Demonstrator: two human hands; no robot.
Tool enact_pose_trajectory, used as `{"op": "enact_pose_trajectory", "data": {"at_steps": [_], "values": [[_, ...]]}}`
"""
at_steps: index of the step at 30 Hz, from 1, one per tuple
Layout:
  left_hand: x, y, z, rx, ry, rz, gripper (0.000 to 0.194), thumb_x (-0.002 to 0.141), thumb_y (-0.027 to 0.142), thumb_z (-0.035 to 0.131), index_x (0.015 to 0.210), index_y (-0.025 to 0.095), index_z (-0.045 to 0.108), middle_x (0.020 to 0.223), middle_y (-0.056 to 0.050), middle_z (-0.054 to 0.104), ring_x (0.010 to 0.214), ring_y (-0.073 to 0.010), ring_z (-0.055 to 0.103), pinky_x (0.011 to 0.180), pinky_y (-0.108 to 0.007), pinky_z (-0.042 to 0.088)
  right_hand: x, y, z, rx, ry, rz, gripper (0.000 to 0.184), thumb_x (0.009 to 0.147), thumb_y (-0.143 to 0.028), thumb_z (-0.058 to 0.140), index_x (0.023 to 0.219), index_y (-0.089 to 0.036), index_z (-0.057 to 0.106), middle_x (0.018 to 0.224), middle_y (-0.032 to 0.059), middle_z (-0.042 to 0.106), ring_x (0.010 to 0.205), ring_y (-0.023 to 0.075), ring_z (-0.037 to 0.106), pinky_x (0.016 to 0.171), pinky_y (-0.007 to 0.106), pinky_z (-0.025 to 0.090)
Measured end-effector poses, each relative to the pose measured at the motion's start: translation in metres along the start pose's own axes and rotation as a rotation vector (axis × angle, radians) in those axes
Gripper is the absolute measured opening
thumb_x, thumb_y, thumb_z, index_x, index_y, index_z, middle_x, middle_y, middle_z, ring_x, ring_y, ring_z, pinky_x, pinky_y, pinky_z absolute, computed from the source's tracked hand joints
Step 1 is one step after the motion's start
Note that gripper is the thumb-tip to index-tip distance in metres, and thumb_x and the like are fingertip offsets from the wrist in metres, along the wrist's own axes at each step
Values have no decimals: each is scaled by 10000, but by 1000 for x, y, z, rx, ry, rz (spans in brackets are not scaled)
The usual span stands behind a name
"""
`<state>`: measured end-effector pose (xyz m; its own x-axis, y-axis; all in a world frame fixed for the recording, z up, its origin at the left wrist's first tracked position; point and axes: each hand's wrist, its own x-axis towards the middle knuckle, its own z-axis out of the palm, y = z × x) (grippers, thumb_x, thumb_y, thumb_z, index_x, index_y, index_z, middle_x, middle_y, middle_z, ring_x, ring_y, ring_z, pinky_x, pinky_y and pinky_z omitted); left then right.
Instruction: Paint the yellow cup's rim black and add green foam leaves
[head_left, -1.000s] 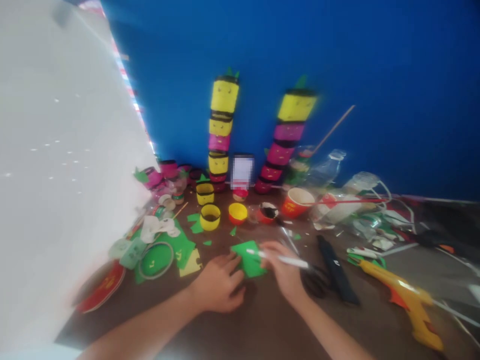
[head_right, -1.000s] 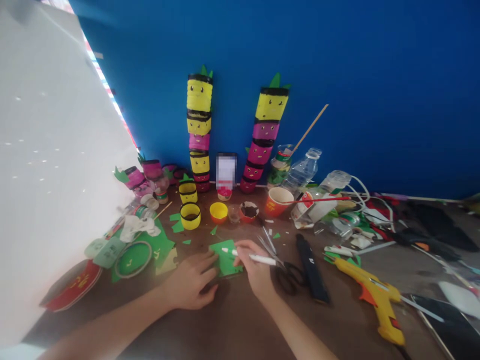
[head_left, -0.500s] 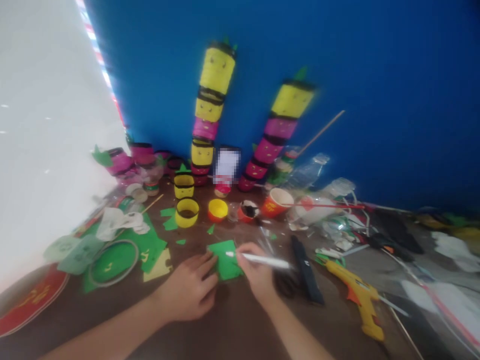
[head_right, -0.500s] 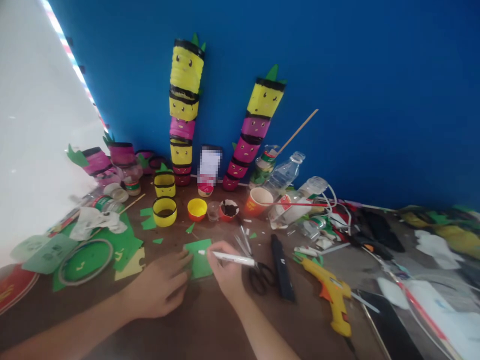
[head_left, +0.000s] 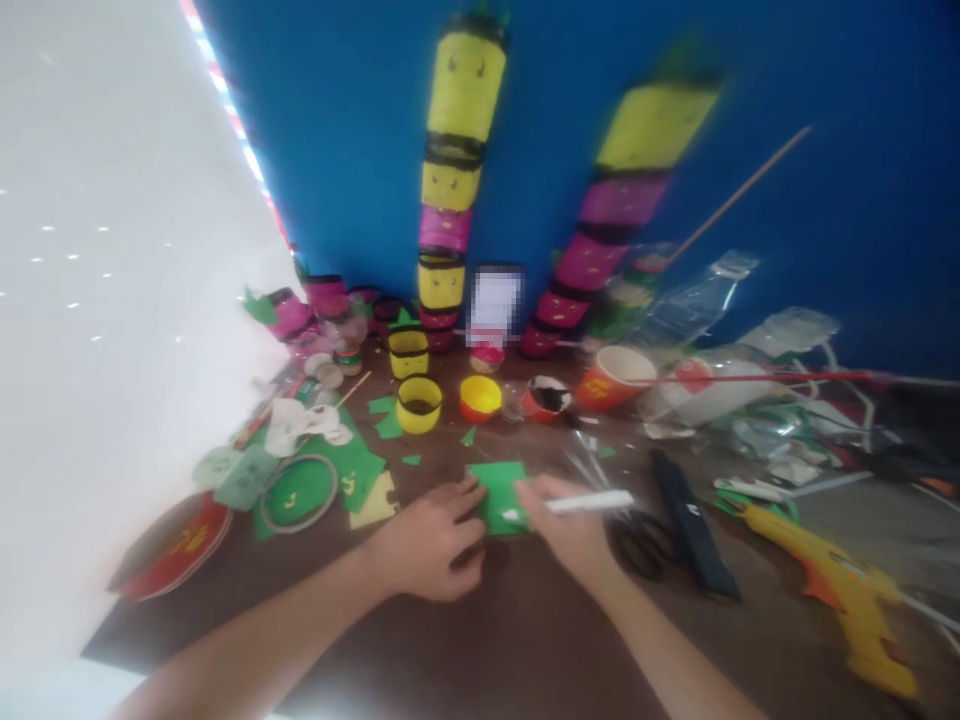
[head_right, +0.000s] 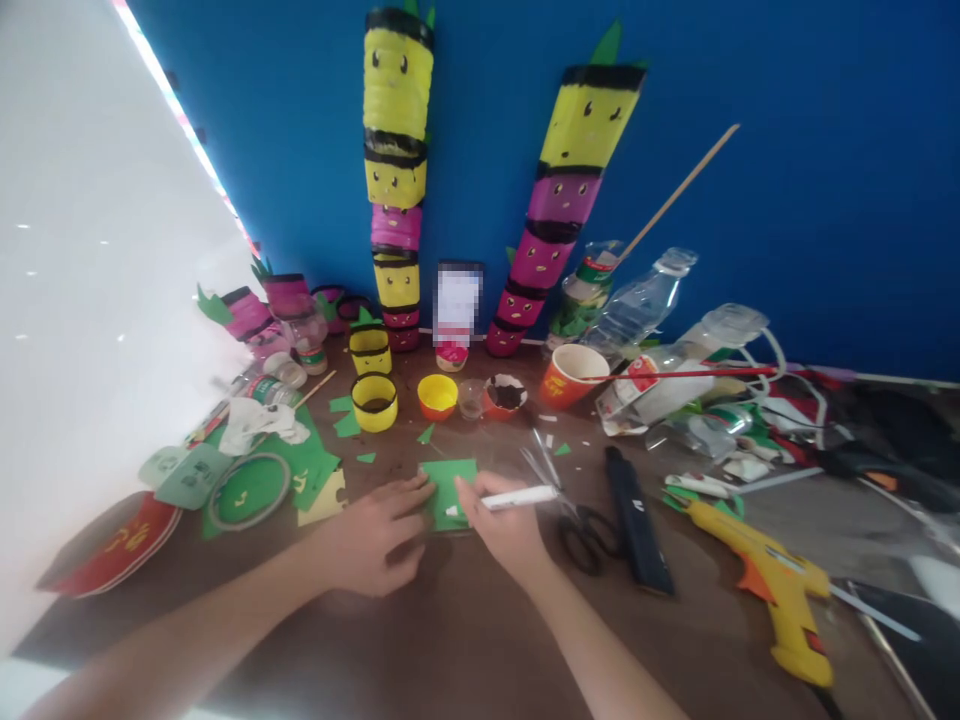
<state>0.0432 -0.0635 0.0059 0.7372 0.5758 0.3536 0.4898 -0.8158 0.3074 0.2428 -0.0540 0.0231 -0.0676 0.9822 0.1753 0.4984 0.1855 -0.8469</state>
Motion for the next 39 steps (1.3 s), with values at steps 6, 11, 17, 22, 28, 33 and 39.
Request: {"op": "enact_pose_trajectory", "data": {"at_steps": [6,11,17,22,28,33,39], "values": [[2,0,-8,-57,-71,15,249,762,292,498,933,137,591,1232,-182,523,1245,-282,420,1028,-420,373,3,2,2,-74,-56,-84,436,808,-395,461,434,-194,361,416,-41,351,428,85,328,407,220,273],[3,-2,-8,-108,-97,28,262,744,280,503,938,130,595,1271,-192,492,1263,-285,398,1052,-427,341,2,7,4,-89,-82,-107,424,803,-378,452,442,-198,321,426,-46,325,427,82,312,415,222,263],[3,-5,-5,-159,-105,29,305,726,283,525,979,122,581,1299,-203,468,1282,-293,370,1051,-432,343,2,10,4,-116,-90,-126,427,809,-379,434,449,-199,291,432,-46,303,437,81,291,418,221,251],[2,-4,-5,-141,-84,18,273,729,292,523,934,130,602,1310,-193,460,1276,-293,378,1048,-432,345,3,7,4,-111,-99,-160,429,801,-364,451,439,-199,290,422,-50,298,426,80,283,407,224,236],[4,-2,-7,-71,-7,-12,220,721,323,528,829,174,649,1231,-140,537,1215,-267,447,1061,-445,315,5,4,5,-120,-102,-153,462,805,-403,460,422,-198,303,403,-52,301,414,80,276,403,229,235],[4,-2,-7,-69,11,-26,227,722,335,520,810,177,658,1218,-139,547,1208,-254,453,1039,-412,346,6,3,5,-130,-91,-164,458,800,-397,461,426,-199,284,407,-54,288,412,78,267,402,228,229],[5,-2,-7,-55,-18,-22,232,732,345,512,805,178,654,1220,-134,549,1197,-257,464,1028,-414,357,5,7,7,-140,-84,-145,475,813,-426,462,426,-200,307,411,-48,317,418,84,283,405,231,247]]}}
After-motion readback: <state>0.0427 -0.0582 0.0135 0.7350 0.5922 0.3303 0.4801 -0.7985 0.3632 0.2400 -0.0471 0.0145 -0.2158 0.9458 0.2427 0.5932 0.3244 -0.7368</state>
